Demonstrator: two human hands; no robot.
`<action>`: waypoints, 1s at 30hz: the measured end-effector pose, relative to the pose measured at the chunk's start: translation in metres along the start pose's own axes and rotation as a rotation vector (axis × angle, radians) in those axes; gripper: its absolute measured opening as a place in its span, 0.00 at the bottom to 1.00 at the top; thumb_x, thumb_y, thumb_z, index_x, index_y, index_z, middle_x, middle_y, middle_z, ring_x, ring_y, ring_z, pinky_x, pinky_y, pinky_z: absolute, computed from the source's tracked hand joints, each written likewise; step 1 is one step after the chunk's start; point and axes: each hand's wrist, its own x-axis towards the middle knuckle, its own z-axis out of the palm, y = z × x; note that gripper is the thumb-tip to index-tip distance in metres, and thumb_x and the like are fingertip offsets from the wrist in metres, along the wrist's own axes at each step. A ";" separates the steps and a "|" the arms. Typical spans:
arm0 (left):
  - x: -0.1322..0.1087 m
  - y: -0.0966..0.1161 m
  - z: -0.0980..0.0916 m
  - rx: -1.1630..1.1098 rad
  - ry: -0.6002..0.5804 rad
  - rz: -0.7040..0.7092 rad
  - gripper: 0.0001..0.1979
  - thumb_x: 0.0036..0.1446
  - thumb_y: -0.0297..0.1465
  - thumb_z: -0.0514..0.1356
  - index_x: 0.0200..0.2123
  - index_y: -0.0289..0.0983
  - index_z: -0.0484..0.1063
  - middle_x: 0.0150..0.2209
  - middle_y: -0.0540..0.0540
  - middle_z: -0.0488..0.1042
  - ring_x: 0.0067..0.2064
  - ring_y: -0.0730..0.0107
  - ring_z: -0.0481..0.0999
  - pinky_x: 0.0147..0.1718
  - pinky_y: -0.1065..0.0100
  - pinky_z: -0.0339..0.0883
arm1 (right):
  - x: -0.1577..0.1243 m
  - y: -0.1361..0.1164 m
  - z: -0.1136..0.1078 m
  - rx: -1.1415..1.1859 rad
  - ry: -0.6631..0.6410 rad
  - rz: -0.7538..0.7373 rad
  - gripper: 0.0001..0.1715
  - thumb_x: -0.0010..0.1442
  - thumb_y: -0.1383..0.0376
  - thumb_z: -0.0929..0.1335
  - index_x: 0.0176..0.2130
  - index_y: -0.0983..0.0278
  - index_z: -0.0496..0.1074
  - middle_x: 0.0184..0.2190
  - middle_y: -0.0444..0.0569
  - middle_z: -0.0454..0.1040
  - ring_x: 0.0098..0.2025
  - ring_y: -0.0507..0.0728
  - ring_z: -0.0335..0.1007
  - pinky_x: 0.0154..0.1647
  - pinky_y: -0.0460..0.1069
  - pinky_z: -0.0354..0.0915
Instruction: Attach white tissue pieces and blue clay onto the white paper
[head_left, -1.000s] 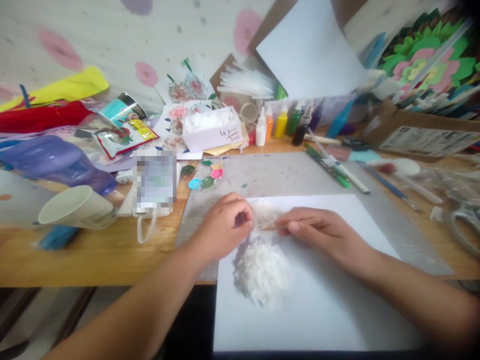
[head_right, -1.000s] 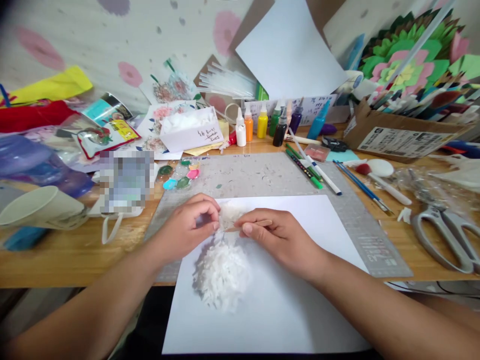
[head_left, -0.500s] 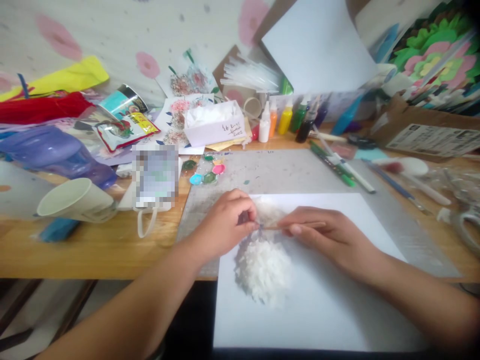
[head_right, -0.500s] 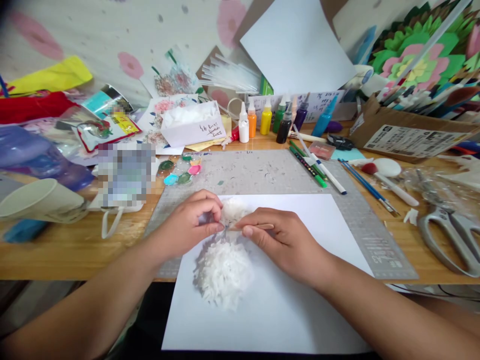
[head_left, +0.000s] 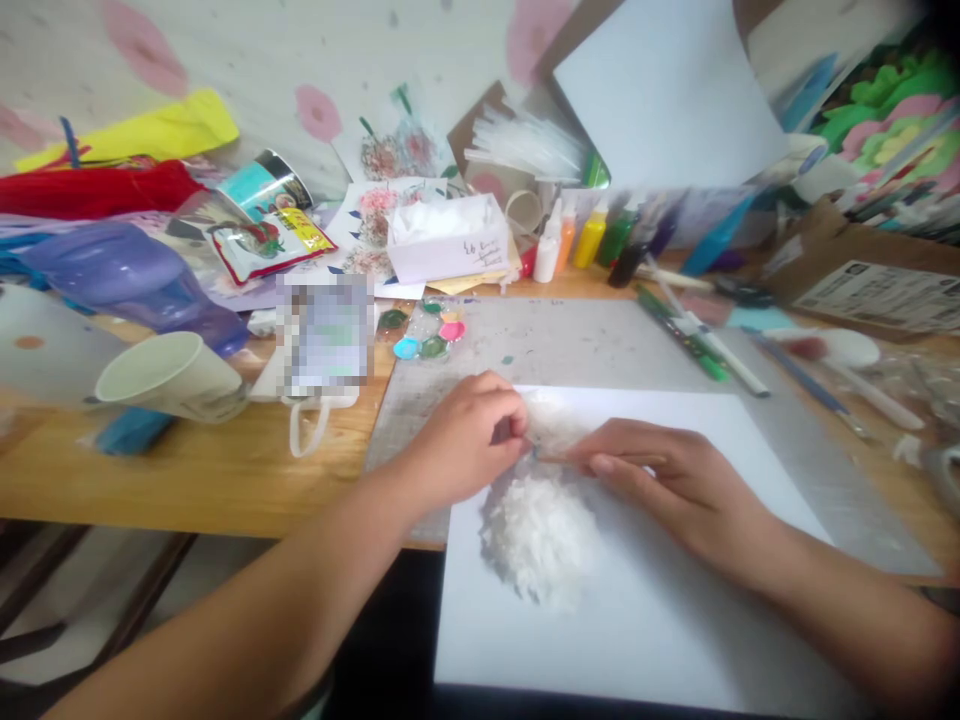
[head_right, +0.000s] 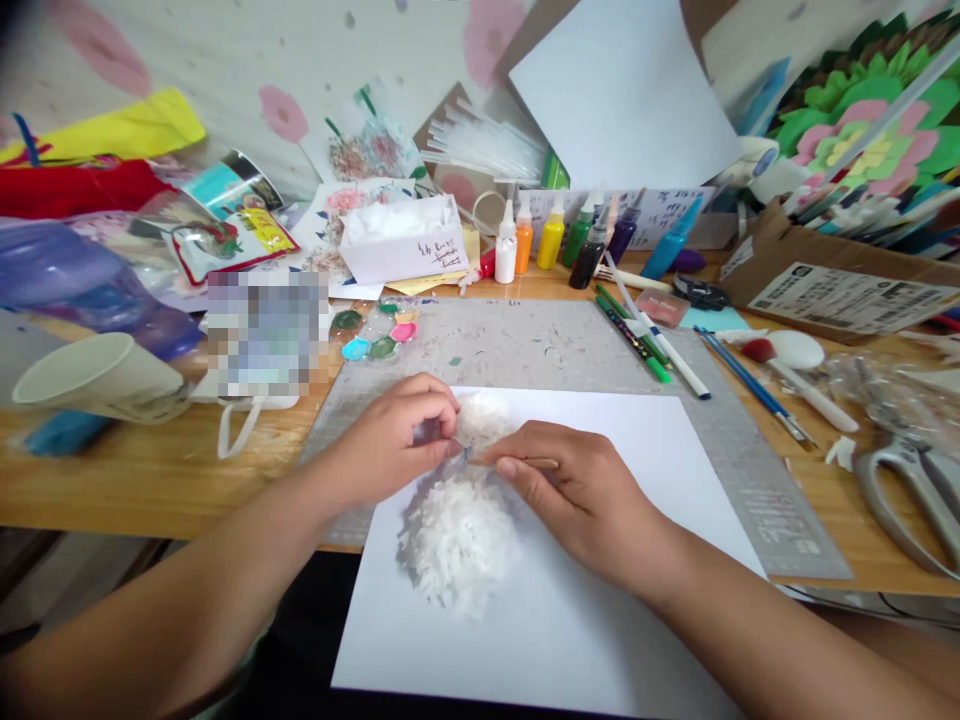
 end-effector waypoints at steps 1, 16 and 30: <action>0.000 0.000 0.000 -0.003 -0.001 0.002 0.05 0.51 0.26 0.61 0.26 0.37 0.66 0.38 0.50 0.67 0.39 0.70 0.67 0.39 0.67 0.63 | 0.000 0.001 0.000 -0.008 0.012 0.027 0.12 0.62 0.63 0.64 0.34 0.61 0.77 0.30 0.46 0.77 0.32 0.52 0.73 0.34 0.46 0.68; -0.003 -0.001 0.002 -0.050 0.021 -0.026 0.04 0.49 0.25 0.62 0.26 0.37 0.68 0.36 0.50 0.67 0.40 0.70 0.66 0.40 0.68 0.61 | -0.002 0.007 -0.011 0.129 0.211 0.029 0.14 0.62 0.59 0.64 0.29 0.58 0.75 0.26 0.45 0.75 0.29 0.53 0.70 0.28 0.45 0.66; -0.007 -0.004 0.005 -0.027 0.083 -0.066 0.04 0.45 0.28 0.63 0.27 0.38 0.71 0.36 0.50 0.68 0.39 0.69 0.68 0.38 0.70 0.62 | 0.146 -0.027 -0.002 -0.530 0.018 -0.065 0.12 0.61 0.63 0.62 0.33 0.62 0.74 0.32 0.46 0.76 0.36 0.55 0.72 0.38 0.47 0.64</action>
